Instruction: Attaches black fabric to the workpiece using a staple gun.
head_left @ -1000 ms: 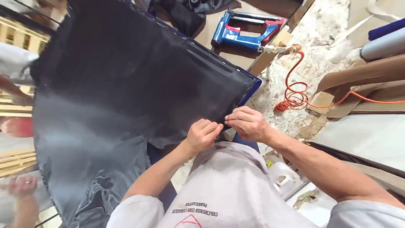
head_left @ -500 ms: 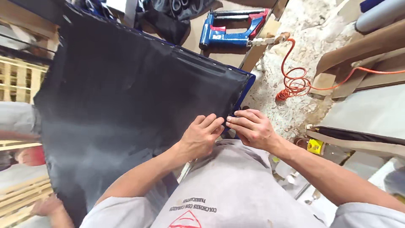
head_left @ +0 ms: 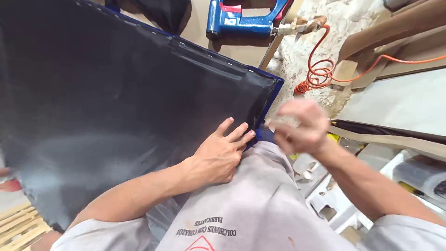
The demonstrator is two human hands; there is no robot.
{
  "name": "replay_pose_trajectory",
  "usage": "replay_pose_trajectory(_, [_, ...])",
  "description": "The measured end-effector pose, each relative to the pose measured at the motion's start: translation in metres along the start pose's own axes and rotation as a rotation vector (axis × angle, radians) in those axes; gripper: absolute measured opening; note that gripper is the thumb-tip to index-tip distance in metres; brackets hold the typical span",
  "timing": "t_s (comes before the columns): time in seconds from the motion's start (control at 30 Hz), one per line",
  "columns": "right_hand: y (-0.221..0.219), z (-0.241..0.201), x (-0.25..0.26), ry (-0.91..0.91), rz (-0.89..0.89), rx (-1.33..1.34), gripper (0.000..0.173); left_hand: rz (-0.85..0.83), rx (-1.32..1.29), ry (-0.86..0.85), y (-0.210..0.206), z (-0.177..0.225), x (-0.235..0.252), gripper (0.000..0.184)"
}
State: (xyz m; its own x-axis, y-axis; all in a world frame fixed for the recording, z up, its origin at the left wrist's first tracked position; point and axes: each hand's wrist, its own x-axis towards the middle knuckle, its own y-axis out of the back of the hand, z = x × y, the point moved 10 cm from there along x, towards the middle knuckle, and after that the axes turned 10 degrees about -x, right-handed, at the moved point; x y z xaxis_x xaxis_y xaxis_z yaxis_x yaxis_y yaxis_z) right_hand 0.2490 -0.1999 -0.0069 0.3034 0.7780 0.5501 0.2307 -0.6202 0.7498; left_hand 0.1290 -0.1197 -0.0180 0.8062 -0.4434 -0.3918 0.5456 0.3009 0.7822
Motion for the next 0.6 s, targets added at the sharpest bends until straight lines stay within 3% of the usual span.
replay_pose_trajectory(0.07, [0.004,0.055,0.054,-0.220,-0.117,-0.143,0.033,-0.008,-0.019,-0.032,-0.002,0.000,-0.001,0.038])
replay_pose_trajectory(0.13, [-0.038,0.110,0.097,-0.352,-0.331,-0.256,0.048,-0.008,-0.011,-0.056,0.000,-0.001,0.000,0.037])
replay_pose_trajectory(0.2, [-0.098,0.143,0.115,-0.350,-0.513,-0.284,0.061,-0.009,-0.006,-0.072,0.001,-0.003,0.001,0.037])
replay_pose_trajectory(0.27, [-0.138,0.157,0.123,-0.299,-0.570,-0.359,0.070,-0.024,-0.003,-0.077,0.001,-0.003,0.002,0.036])
replay_pose_trajectory(0.47, [-0.169,0.177,0.159,-0.229,-0.702,-0.367,0.076,-0.027,0.016,-0.108,0.001,-0.002,0.002,0.034])
replay_pose_trajectory(0.53, [-0.169,0.179,0.173,-0.269,-0.733,-0.294,0.074,-0.031,0.024,-0.108,0.000,0.000,0.003,0.034])
replay_pose_trajectory(0.6, [-0.140,0.179,0.180,-0.408,-0.658,-0.301,0.060,-0.038,0.028,-0.113,0.000,0.000,0.003,0.034])
